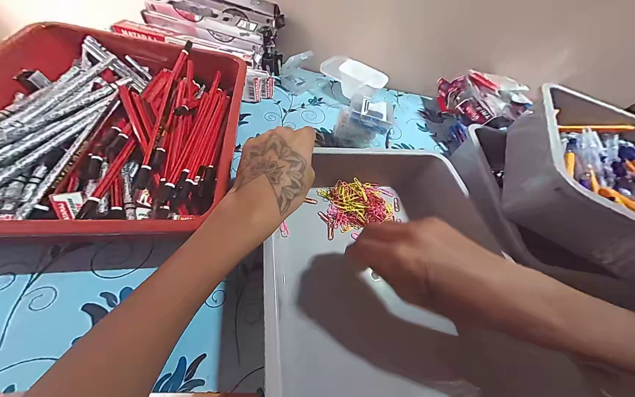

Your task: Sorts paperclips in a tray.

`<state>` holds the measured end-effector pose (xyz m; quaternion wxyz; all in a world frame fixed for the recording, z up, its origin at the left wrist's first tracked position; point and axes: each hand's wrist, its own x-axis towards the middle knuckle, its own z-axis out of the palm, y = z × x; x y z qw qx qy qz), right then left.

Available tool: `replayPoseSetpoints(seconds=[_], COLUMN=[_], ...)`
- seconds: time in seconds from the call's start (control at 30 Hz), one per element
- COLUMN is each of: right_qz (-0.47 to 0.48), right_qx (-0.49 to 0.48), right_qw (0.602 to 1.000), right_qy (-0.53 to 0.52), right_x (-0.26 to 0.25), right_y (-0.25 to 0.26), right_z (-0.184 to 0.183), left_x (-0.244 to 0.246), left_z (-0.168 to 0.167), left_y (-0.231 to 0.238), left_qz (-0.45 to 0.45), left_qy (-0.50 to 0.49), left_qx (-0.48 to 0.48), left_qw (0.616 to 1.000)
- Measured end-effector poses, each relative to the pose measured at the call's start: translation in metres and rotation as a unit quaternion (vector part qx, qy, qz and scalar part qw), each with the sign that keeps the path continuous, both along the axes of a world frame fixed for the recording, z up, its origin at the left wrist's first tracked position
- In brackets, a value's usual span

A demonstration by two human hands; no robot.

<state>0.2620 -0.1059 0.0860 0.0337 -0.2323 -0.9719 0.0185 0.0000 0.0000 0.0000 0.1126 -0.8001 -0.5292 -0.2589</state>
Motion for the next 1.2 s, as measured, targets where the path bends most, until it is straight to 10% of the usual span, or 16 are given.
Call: replayPoseSetpoints(seconds=[0.1,0.27,0.37,0.67,0.8,1.2], right_qz=[-0.186,-0.178,-0.124,-0.235,-0.215,-0.144], right_qx=[-0.01,-0.15,-0.144,-0.064,-0.072,-0.14], right_qw=[0.978,0.972,0.98,0.968,0.969,0.979], right_qy=[-0.088,0.018,0.052,0.069,0.095,0.046], right_x=[0.015,0.034,0.041,0.045,0.042,0.046], right_y=[0.036,0.057,0.059,0.044,0.043,0.049], right_z=[0.007,-0.007,-0.012,-0.005,-0.003,-0.01], left_x=[0.032,0.059,0.062,0.058,0.05,0.047], left_z=[0.05,0.053,0.055,0.076,0.057,0.047], left_y=[-0.035,-0.069,-0.075,-0.09,-0.073,-0.067], left_qz=[-0.113,-0.271,-0.236,-0.107,-0.178,-0.261], left_qy=[-0.043,0.006,0.069,0.034,-0.023,0.074], left_qx=[0.024,-0.136,-0.281,-0.256,-0.129,-0.244], left_qw=[0.992,0.953,0.928,0.96,0.975,0.931])
